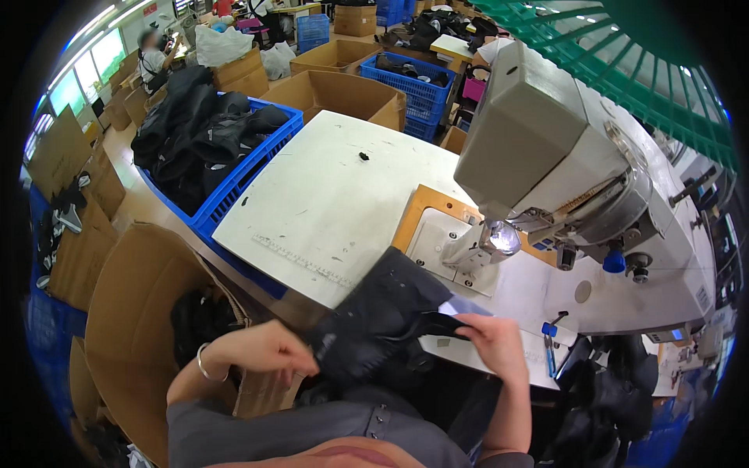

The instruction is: Stitching components of black boots using an industrial sewing machine.

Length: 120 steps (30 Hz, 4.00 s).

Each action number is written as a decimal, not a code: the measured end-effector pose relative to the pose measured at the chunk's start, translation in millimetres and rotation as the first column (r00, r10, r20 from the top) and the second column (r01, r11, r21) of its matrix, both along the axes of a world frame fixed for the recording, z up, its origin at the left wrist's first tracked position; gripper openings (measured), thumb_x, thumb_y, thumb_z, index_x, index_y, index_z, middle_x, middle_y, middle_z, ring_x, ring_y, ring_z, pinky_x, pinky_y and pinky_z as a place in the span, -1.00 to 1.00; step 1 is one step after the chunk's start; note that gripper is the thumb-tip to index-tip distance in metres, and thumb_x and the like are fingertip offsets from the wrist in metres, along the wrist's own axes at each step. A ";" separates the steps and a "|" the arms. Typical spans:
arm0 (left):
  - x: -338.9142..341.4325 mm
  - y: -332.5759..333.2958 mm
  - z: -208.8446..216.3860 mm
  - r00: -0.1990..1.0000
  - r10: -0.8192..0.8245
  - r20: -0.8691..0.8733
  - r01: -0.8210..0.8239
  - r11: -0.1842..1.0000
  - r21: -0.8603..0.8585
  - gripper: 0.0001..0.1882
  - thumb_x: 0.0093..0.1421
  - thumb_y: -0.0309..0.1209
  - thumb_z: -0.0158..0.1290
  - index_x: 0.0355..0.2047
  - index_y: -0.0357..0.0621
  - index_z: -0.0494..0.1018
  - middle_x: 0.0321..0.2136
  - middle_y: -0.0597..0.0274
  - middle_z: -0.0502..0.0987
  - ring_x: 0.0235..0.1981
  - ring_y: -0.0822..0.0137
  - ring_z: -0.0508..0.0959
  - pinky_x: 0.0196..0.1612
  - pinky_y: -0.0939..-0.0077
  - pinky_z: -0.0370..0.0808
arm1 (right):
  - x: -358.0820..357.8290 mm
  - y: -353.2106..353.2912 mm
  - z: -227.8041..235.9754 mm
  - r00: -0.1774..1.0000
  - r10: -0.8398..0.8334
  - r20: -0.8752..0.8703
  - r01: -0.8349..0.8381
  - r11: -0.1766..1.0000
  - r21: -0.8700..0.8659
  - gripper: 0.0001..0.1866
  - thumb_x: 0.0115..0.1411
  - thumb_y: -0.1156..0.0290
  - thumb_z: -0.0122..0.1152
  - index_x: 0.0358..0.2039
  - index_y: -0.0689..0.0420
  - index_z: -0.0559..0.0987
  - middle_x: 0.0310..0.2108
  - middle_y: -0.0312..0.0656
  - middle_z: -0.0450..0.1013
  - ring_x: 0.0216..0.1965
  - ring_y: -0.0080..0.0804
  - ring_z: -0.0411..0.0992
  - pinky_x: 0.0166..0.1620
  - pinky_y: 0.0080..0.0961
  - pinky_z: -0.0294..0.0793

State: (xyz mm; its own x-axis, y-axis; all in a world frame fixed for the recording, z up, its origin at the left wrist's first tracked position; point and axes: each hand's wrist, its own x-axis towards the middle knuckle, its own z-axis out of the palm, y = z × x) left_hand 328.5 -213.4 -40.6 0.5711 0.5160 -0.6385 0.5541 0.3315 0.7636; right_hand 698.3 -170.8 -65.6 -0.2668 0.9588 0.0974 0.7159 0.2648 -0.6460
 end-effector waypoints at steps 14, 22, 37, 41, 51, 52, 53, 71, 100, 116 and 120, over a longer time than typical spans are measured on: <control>150.2 78.4 -76.6 0.963 -0.267 -0.022 0.031 0.032 0.999 -0.45 0.02 -0.12 0.13 -0.05 -0.21 0.37 -0.06 0.05 0.30 0.00 0.05 0.26 0.04 0.16 0.21 | 8.3 16.0 29.7 0.997 0.074 -0.018 -0.074 0.883 -0.463 -0.62 0.03 0.26 0.27 -0.23 0.28 0.50 -0.43 -0.06 0.53 -0.37 -0.36 0.51 -0.29 -0.48 0.46; 165.1 128.4 -64.6 0.965 -0.200 0.167 0.008 0.663 0.748 -0.60 0.15 -0.22 0.00 -0.13 -0.28 0.44 -0.31 -0.03 0.47 -0.24 0.06 0.46 -0.19 0.32 0.40 | -0.2 48.5 39.8 0.856 0.374 0.358 -0.127 0.823 -0.554 -0.56 0.00 0.02 0.27 -0.43 0.21 0.55 -0.61 -0.15 0.47 -0.50 -0.29 0.48 -0.36 -0.42 0.44; 189.6 83.1 -68.9 0.968 -0.157 -0.194 0.244 0.439 0.865 -0.68 0.02 -0.20 0.03 -0.61 -0.24 0.51 -0.58 -0.06 0.53 -0.49 -0.05 0.55 -0.43 0.14 0.47 | -111.8 -52.7 42.0 0.468 0.233 0.853 -0.527 0.848 0.057 -0.77 -0.09 0.20 0.24 -0.71 0.04 0.52 -0.71 -0.31 0.43 -0.63 -0.45 0.44 -0.51 -0.46 0.33; 150.6 64.3 -51.3 0.995 -0.062 -0.084 0.099 0.315 0.944 -0.69 0.07 -0.21 0.02 -0.61 -0.19 0.48 -0.61 0.00 0.52 -0.51 0.04 0.56 -0.48 0.18 0.45 | -68.3 8.5 89.9 0.629 0.470 0.619 -0.595 0.804 -0.006 -0.80 -0.01 0.21 0.22 -0.55 0.08 0.53 -0.63 -0.21 0.46 -0.54 -0.21 0.46 -0.46 -0.34 0.32; 164.0 59.9 -86.5 0.992 -0.121 -0.022 0.033 0.089 0.995 -0.71 0.09 -0.16 0.01 -0.59 -0.10 0.40 -0.68 0.16 0.47 -0.60 0.14 0.52 -0.52 0.27 0.37 | 67.8 32.0 -59.6 0.846 0.503 -0.179 -0.473 0.550 -0.688 -0.69 0.19 0.45 0.00 -0.03 0.16 0.40 -0.11 -0.17 0.39 -0.01 -0.33 0.31 0.04 -0.48 0.27; 162.6 58.3 -85.5 0.993 -0.115 -0.022 0.034 0.097 0.995 -0.71 0.09 -0.16 0.01 -0.59 -0.10 0.40 -0.68 0.16 0.47 -0.60 0.14 0.52 -0.52 0.27 0.37 | 51.4 30.8 -35.4 0.844 0.501 -0.190 -0.484 0.561 -0.672 -0.62 0.14 0.39 0.08 -0.01 0.17 0.43 -0.07 -0.15 0.38 0.00 -0.33 0.31 0.06 -0.48 0.26; 161.6 56.7 -83.9 0.995 -0.097 -0.008 0.022 0.144 0.989 -0.71 0.09 -0.14 0.00 -0.58 -0.09 0.41 -0.67 0.15 0.48 -0.58 0.12 0.53 -0.51 0.23 0.38 | 53.0 28.5 -19.4 0.847 0.494 -0.195 -0.482 0.559 -0.675 -0.62 0.14 0.39 0.08 -0.01 0.17 0.43 -0.07 -0.15 0.38 0.00 -0.33 0.31 0.06 -0.48 0.26; 178.8 103.7 -65.4 0.997 -0.042 0.065 -0.021 0.663 0.748 -0.71 0.12 -0.23 0.04 -0.34 -0.23 0.48 -0.47 -0.01 0.52 -0.39 0.04 0.51 -0.30 0.33 0.40 | 21.6 19.8 25.6 0.846 0.047 0.531 -0.205 0.948 0.244 -0.69 -0.10 0.10 0.29 -0.56 0.09 0.50 -0.64 -0.17 0.42 -0.50 -0.16 0.45 -0.46 -0.27 0.36; 183.9 118.3 -97.9 0.986 -0.019 0.168 -0.059 0.894 0.444 -0.70 0.22 -0.28 -0.06 -0.32 -0.32 0.49 -0.57 0.28 0.51 -0.49 0.54 0.42 -0.32 0.53 0.39 | 32.8 77.4 -29.8 0.975 0.221 -0.020 -0.218 0.934 -0.284 -0.64 -0.01 0.25 0.25 -0.67 0.25 0.37 -0.74 -0.16 0.16 -0.67 -0.51 0.13 -0.54 -0.47 0.18; 187.4 107.4 -81.8 0.998 0.069 0.001 -0.052 0.736 0.675 -0.71 0.14 -0.30 -0.02 -0.33 -0.34 0.50 -0.55 -0.11 0.51 -0.50 0.06 0.53 -0.35 0.34 0.42 | 12.8 32.8 -5.1 0.841 -0.048 0.539 -0.223 0.877 0.425 -0.52 -0.32 -0.06 0.33 -0.54 0.07 0.46 -0.57 -0.31 0.32 -0.38 -0.34 0.35 -0.26 -0.39 0.28; 185.1 105.3 -80.8 0.998 0.068 -0.007 -0.047 0.757 0.652 -0.70 0.14 -0.29 -0.01 -0.37 -0.34 0.50 -0.57 -0.13 0.49 -0.51 0.03 0.51 -0.37 0.30 0.40 | 1.9 17.1 2.0 0.807 -0.093 0.583 -0.228 0.861 0.454 -0.57 -0.29 0.01 0.35 -0.57 0.06 0.45 -0.55 -0.32 0.33 -0.40 -0.35 0.35 -0.27 -0.40 0.26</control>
State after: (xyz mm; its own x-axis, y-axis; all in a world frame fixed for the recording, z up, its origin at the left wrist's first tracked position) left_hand 513.5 -108.1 -121.3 0.5134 0.8446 -0.1519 0.5756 -0.2076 0.7909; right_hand 700.2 -153.7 -63.6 -0.4872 0.8021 0.3454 0.8691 0.4840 0.1020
